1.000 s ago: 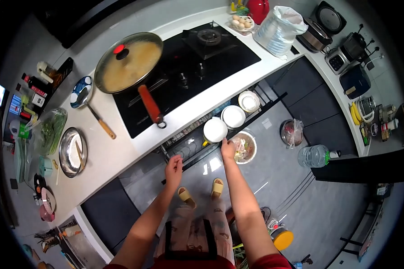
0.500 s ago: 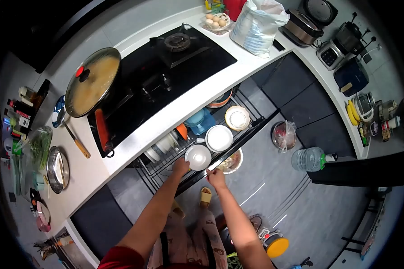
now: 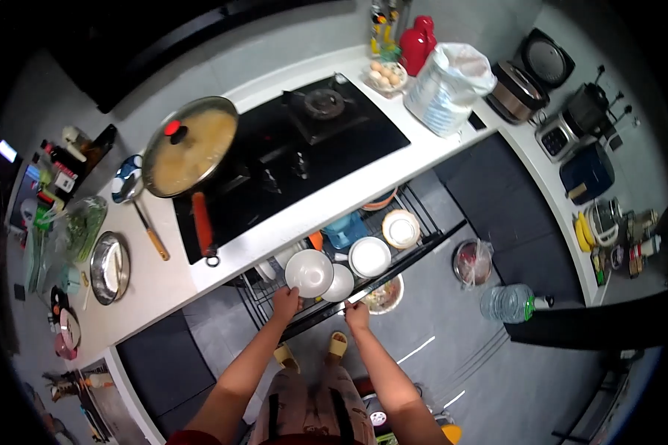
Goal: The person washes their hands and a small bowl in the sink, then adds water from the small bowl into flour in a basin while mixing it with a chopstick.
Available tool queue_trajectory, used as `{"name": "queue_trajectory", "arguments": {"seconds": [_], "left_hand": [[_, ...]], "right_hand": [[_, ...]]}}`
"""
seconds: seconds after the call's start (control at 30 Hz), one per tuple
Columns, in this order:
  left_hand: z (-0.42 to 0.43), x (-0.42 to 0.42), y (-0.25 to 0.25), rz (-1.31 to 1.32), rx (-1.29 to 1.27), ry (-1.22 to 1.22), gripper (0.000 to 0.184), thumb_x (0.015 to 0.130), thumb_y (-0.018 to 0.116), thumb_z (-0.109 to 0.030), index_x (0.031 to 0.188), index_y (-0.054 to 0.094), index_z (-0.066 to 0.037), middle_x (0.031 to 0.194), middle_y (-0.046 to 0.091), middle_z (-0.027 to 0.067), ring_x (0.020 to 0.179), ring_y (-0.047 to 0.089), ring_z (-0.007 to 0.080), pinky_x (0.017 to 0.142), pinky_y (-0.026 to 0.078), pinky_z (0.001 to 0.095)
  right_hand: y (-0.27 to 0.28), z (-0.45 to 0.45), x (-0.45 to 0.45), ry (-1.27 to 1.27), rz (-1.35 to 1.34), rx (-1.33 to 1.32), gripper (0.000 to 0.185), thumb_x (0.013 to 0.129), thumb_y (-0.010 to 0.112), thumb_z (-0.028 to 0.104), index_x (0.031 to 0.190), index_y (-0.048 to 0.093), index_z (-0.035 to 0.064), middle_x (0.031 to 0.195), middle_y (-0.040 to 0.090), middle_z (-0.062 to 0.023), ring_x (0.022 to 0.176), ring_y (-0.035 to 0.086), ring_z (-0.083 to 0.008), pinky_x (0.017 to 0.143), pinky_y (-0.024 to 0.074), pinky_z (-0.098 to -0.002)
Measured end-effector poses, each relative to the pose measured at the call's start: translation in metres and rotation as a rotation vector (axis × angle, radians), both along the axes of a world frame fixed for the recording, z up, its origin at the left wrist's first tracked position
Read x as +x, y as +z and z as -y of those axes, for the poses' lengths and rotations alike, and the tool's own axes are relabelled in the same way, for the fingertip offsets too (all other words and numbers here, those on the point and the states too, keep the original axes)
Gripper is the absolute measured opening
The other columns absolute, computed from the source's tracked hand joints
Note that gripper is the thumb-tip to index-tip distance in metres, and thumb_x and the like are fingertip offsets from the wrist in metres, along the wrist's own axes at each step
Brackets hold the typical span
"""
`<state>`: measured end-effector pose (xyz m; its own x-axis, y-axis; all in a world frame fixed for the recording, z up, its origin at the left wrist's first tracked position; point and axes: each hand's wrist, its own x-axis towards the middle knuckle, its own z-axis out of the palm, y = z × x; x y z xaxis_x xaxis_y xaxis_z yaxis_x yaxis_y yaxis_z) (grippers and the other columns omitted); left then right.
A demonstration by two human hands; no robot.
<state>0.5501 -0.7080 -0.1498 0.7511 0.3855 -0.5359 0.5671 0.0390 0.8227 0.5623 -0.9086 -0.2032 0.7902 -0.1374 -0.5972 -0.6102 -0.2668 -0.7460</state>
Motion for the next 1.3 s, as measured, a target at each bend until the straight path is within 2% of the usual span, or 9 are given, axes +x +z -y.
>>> {"name": "queue_trajectory", "arguments": {"seconds": [0.07,0.33,0.47,0.6,0.67,0.77,0.87,1.03,1.3], "left_hand": [[-0.012,-0.016,0.025,0.026,0.003,0.057,0.028,0.084,0.050,-0.018,0.066,0.055,0.002,0.055,0.056,0.0090,0.046,0.055,0.0164,0.046,0.046,0.0306],[-0.065,-0.089,0.061,0.031,0.034,0.289,0.026,0.080,0.052,-0.018,0.063,0.054,0.002,0.054,0.056,0.0095,0.044,0.054,0.0152,0.045,0.045,0.0299],[-0.093,-0.130,0.067,0.050,0.075,0.458,0.028,0.081,0.051,-0.017,0.061,0.054,0.002,0.054,0.056,0.0092,0.043,0.054,0.0157,0.045,0.045,0.0301],[-0.130,-0.179,0.089,0.039,0.051,0.635,0.026,0.081,0.051,-0.016,0.064,0.056,0.003,0.053,0.055,0.0081,0.044,0.054,0.0157,0.044,0.045,0.0293],[-0.155,-0.210,0.097,0.032,0.044,0.693,0.025,0.081,0.051,-0.016,0.066,0.056,0.003,0.054,0.055,0.0078,0.043,0.054,0.0157,0.043,0.045,0.0290],[-0.194,-0.269,0.115,0.049,0.065,0.770,0.024,0.081,0.050,-0.016,0.068,0.057,0.004,0.055,0.056,0.0082,0.044,0.054,0.0159,0.043,0.045,0.0289],[-0.233,-0.339,0.123,0.045,0.151,0.864,0.024,0.081,0.050,-0.016,0.070,0.057,0.004,0.057,0.057,0.0087,0.045,0.055,0.0164,0.042,0.044,0.0291],[-0.281,-0.452,0.144,0.049,0.208,1.009,0.025,0.082,0.051,-0.018,0.072,0.057,0.004,0.057,0.057,0.0092,0.045,0.055,0.0164,0.044,0.044,0.0286],[-0.320,-0.602,0.138,0.130,0.410,1.602,0.039,0.093,0.040,-0.033,0.085,0.059,0.000,0.069,0.059,0.0072,0.049,0.054,0.0139,0.044,0.044,0.0264]], "right_hand": [[-0.044,0.000,0.005,-0.012,0.062,-0.010,0.024,0.083,0.060,0.018,0.069,0.054,-0.0003,0.056,0.052,-0.0051,0.042,0.045,-0.0143,0.039,0.0355,-0.0279],[0.015,-0.056,0.073,0.001,-0.133,-0.044,0.023,0.081,0.060,0.019,0.068,0.055,0.0005,0.055,0.053,-0.0078,0.039,0.048,-0.0182,0.033,0.0351,-0.0298],[0.016,-0.108,0.077,-0.290,-0.188,0.307,0.019,0.084,0.050,0.019,0.072,0.056,0.0051,0.057,0.056,-0.0071,0.041,0.051,-0.0159,0.035,0.0426,-0.0263],[0.067,-0.202,-0.002,0.268,-0.256,0.534,0.031,0.088,0.047,0.033,0.104,0.055,0.0068,0.080,0.061,-0.0076,0.065,0.057,-0.0152,0.053,0.0501,-0.0295],[0.131,-0.250,-0.059,0.434,-0.388,0.723,0.047,0.088,0.047,0.042,0.123,0.046,0.0105,0.105,0.056,-0.0073,0.086,0.055,-0.0152,0.067,0.0516,-0.0326],[0.170,-0.311,-0.123,0.681,-0.468,0.827,0.053,0.089,0.047,0.043,0.133,0.036,0.0152,0.119,0.047,-0.0050,0.096,0.051,-0.0156,0.075,0.0517,-0.0357],[0.181,-0.366,-0.178,0.952,-0.462,0.795,0.054,0.089,0.048,0.039,0.135,0.032,0.0161,0.122,0.045,-0.0030,0.097,0.051,-0.0152,0.078,0.0517,-0.0371],[0.186,-0.455,-0.277,1.168,-0.579,0.767,0.040,0.086,0.051,0.021,0.124,0.042,0.0114,0.090,0.050,0.0025,0.065,0.049,-0.0058,0.075,0.0533,-0.0360],[0.172,-0.583,-0.436,1.425,-0.806,0.741,0.037,0.083,0.049,0.012,0.120,0.043,0.0124,0.090,0.054,0.0001,0.074,0.057,-0.0113,0.074,0.0539,-0.0364]]}}
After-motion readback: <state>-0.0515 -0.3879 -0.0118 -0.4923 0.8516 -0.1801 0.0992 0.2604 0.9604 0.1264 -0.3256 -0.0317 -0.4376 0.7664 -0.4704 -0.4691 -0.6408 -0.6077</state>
